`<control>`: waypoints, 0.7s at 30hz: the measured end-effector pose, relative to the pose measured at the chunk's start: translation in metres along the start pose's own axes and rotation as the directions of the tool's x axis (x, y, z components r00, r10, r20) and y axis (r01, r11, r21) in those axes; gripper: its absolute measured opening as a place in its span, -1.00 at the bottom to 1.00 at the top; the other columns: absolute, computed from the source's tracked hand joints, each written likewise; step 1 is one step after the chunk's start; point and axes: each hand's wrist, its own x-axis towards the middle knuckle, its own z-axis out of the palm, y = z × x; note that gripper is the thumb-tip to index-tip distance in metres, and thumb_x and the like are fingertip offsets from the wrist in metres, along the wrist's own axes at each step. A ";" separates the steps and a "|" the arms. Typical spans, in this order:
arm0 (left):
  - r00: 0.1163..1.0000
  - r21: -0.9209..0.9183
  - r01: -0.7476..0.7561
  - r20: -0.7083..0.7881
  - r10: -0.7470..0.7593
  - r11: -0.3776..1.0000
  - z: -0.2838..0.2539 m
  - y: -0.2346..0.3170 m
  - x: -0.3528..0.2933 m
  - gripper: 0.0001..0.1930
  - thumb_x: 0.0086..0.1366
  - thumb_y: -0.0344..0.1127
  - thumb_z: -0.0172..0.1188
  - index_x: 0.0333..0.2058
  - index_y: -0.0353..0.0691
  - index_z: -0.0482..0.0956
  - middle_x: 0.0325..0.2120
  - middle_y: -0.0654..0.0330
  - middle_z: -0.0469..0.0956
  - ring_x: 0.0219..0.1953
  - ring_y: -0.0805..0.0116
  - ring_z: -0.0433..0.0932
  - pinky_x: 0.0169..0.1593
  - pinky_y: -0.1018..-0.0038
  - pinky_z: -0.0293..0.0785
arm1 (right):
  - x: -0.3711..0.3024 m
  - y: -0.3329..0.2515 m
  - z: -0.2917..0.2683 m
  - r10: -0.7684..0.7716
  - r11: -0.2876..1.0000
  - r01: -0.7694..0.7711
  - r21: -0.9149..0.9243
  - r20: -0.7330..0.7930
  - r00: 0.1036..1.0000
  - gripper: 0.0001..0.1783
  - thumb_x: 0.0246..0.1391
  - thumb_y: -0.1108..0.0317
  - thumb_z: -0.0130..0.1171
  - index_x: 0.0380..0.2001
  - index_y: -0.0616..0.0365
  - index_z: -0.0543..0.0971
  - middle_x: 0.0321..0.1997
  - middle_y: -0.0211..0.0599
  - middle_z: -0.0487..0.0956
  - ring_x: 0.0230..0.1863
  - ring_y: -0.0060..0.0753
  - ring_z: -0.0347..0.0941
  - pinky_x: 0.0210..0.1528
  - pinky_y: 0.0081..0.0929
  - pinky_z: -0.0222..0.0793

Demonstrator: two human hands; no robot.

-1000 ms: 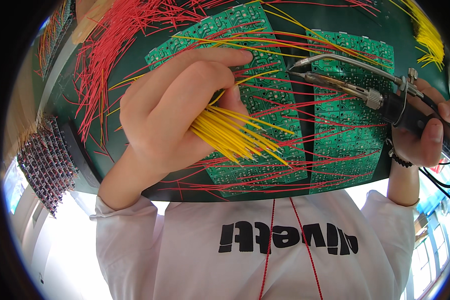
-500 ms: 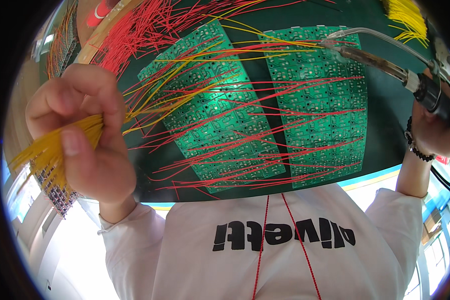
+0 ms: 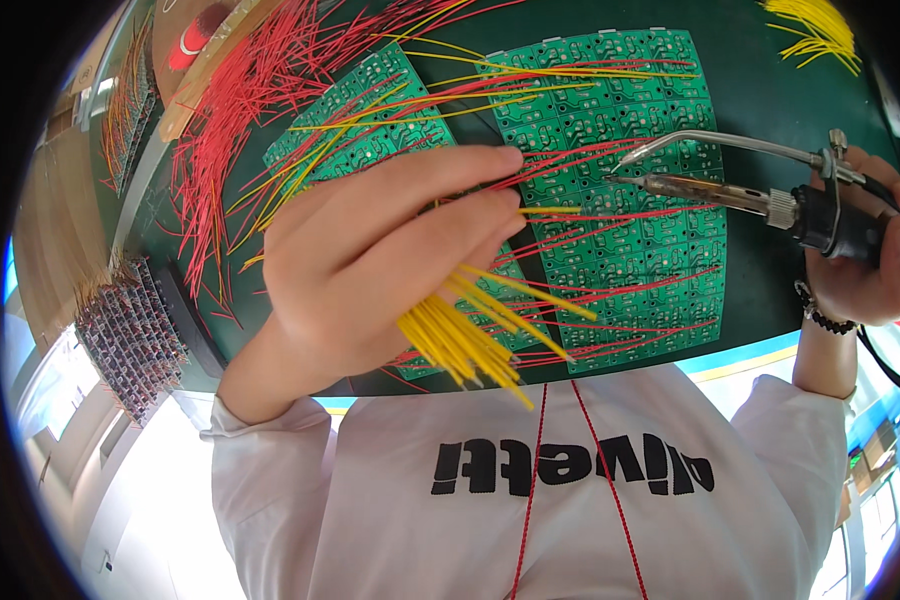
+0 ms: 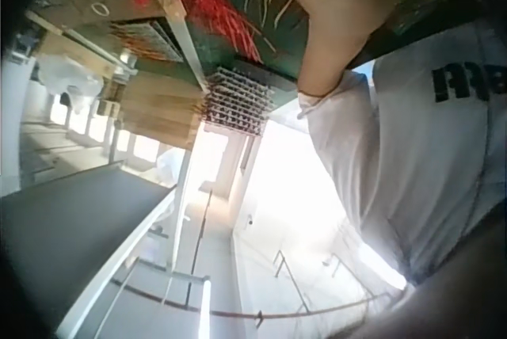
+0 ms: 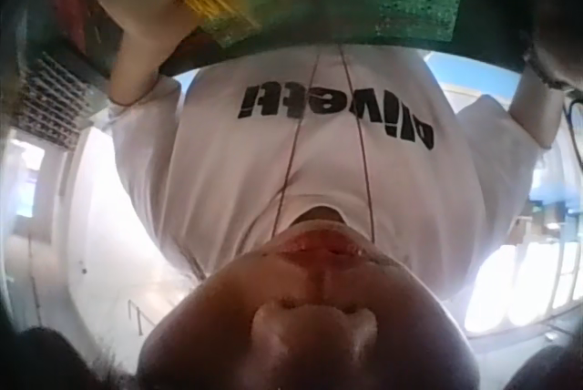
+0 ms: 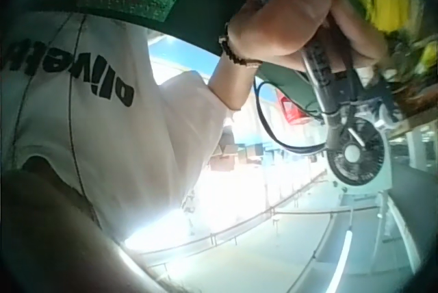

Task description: The person picks up a bundle of wires and solders them one by one onto a circuit board using a soldering tool.

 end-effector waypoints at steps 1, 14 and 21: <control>0.999 -0.002 0.030 -0.032 -0.030 1.000 0.003 0.000 0.000 -0.86 -0.05 -0.57 0.27 -0.45 -0.39 0.54 -0.36 0.02 0.57 -0.38 0.26 0.57 -0.33 0.55 0.50 | 0.001 -0.003 0.014 -0.318 0.759 0.409 -0.506 0.260 0.912 -0.69 0.01 0.33 0.06 -0.36 0.47 0.51 -0.16 -0.05 0.49 -0.19 -0.28 0.41 -0.18 -0.45 0.34; 0.996 0.001 0.033 -0.085 -0.033 0.999 0.015 -0.017 -0.009 -0.87 -0.07 -0.57 0.28 -0.50 -0.38 0.51 -0.40 0.03 0.58 -0.43 0.32 0.58 -0.40 0.62 0.48 | 0.031 -0.027 0.032 0.629 0.240 -0.948 0.210 0.710 0.316 -0.72 0.05 0.17 0.03 -0.50 0.08 0.23 -0.56 -0.25 0.32 -0.59 -0.34 0.34 -0.52 -0.39 0.28; 0.995 -0.002 0.040 -0.091 -0.040 0.999 0.018 -0.015 -0.005 -0.88 -0.07 -0.59 0.27 -0.52 -0.38 0.49 -0.40 0.02 0.58 -0.43 0.33 0.58 -0.41 0.62 0.48 | 0.038 -0.043 0.029 0.812 0.400 -0.887 -0.230 0.538 0.227 -0.56 0.00 0.05 0.06 -0.31 0.23 0.28 -0.56 -0.10 0.38 -0.56 -0.31 0.39 -0.52 -0.44 0.32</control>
